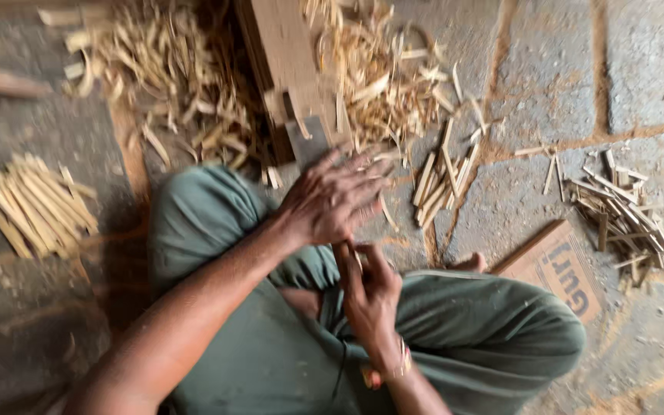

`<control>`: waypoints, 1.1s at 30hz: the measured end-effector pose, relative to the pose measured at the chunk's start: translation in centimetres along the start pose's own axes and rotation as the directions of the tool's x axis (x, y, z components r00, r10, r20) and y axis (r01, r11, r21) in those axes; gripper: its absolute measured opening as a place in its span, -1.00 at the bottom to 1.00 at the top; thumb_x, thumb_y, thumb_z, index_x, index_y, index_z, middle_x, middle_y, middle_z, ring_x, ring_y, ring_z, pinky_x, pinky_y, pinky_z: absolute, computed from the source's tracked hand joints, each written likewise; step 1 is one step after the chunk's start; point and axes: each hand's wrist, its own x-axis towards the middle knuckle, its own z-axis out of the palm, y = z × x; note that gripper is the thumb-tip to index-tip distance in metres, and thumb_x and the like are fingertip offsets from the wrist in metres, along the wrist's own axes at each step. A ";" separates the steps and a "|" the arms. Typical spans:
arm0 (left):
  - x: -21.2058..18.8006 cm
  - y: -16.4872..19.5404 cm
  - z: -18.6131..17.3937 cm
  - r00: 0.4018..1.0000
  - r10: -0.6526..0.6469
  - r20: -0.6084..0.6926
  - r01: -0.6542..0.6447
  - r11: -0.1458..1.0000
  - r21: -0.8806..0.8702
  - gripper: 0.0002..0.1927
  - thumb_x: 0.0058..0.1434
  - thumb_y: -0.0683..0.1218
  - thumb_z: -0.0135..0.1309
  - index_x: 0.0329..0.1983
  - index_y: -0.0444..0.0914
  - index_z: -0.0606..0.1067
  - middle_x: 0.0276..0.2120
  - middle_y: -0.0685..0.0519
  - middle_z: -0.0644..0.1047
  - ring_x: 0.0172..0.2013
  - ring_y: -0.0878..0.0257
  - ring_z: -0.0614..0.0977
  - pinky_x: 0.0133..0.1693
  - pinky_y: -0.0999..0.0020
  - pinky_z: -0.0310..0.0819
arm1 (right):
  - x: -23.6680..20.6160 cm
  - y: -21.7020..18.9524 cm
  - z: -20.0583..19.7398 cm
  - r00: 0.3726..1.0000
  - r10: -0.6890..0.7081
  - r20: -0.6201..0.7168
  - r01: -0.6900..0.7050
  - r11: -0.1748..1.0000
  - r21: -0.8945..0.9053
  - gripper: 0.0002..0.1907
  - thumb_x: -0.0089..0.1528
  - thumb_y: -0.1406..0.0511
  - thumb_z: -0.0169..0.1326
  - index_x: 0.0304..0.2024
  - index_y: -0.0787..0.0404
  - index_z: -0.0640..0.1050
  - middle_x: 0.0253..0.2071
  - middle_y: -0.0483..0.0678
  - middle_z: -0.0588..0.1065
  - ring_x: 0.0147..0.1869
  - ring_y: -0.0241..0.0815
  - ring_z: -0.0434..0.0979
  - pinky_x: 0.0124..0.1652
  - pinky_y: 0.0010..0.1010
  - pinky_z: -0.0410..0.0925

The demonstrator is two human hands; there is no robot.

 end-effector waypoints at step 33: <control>-1.7 4.5 -1.9 0.931 0.179 -0.319 -0.248 0.949 -0.192 -0.42 0.41 0.29 -0.07 -0.42 -0.23 0.63 -0.46 -0.05 0.62 -0.36 0.08 0.62 0.01 0.09 0.48 | -4.6 -0.3 -4.0 0.997 0.071 -0.013 -0.069 0.989 0.132 -0.77 0.32 0.31 0.12 -0.03 0.28 0.63 -0.64 -0.16 0.45 -0.57 -0.48 0.27 -0.58 -0.54 0.07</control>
